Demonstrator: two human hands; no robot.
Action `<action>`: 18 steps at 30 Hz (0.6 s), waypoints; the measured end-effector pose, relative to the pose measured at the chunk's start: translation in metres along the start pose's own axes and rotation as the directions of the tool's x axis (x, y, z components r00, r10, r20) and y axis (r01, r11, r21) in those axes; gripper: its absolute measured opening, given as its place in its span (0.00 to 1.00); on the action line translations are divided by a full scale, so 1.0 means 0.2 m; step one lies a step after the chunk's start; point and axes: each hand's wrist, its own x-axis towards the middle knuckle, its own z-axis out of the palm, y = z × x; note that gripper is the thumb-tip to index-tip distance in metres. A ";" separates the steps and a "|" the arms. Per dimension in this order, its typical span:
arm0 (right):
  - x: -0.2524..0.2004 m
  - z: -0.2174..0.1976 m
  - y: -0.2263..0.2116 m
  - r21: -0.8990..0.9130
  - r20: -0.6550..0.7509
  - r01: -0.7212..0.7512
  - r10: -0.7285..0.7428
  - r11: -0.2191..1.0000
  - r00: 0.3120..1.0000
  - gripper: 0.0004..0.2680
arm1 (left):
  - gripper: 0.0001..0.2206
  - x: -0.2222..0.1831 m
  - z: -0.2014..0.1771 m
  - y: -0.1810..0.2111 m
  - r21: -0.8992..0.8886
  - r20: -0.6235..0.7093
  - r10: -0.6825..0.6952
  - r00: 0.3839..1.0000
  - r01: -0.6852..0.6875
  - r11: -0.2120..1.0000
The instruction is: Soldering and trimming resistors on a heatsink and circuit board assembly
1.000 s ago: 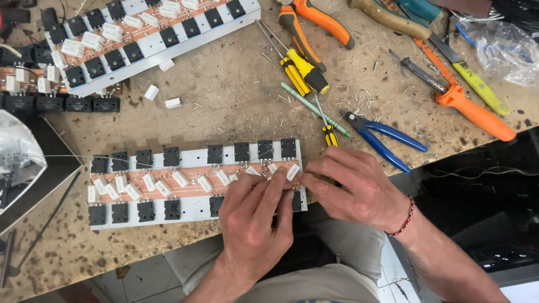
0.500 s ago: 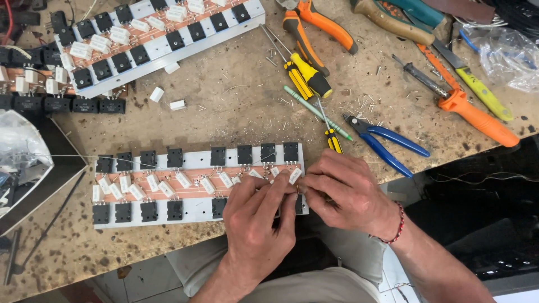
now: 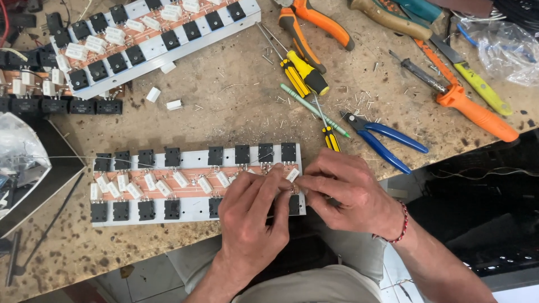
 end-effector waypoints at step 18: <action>-0.04 0.00 0.02 0.064 0.014 0.018 -0.019 0.998 1.000 0.02 | 0.14 -0.01 0.00 -0.04 -0.162 0.033 -0.056 0.998 0.061 0.985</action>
